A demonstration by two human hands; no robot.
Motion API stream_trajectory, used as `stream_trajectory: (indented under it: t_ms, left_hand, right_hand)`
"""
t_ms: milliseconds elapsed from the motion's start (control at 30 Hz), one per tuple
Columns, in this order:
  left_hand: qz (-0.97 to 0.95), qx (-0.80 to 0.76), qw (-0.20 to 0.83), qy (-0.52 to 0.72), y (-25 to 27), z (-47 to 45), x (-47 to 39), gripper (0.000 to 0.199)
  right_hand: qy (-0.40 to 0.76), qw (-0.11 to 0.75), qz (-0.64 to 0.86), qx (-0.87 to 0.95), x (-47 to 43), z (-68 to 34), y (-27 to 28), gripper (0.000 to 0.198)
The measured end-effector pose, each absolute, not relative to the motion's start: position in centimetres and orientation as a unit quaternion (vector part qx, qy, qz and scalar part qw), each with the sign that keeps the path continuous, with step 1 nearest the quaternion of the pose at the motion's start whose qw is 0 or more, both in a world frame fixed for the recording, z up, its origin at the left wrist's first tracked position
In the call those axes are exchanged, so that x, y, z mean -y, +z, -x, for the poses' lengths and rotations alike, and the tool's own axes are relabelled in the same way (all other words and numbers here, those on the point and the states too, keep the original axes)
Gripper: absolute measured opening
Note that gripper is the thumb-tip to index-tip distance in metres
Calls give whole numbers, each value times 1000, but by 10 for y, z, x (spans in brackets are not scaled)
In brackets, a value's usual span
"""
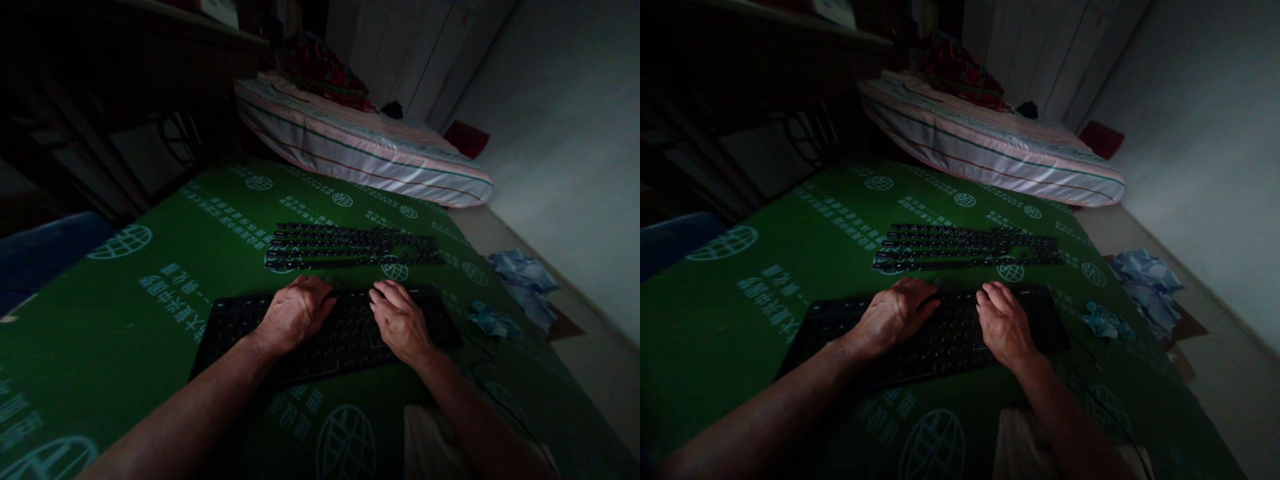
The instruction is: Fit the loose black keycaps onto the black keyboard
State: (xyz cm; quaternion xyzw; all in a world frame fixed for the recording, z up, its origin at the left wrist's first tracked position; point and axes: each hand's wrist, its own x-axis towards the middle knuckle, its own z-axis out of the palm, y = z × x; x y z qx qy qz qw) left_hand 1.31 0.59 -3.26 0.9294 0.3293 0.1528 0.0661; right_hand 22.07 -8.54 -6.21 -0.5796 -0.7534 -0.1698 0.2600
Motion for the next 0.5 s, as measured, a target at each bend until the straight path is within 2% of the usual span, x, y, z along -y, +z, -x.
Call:
stream_trajectory:
  t_ms: [500]
  left_hand:
    - [-930, -327, 69, 155, -33, -13, -7, 24]
  right_hand:
    - [-123, 307, 583, 742, 82, -224, -64, 26]
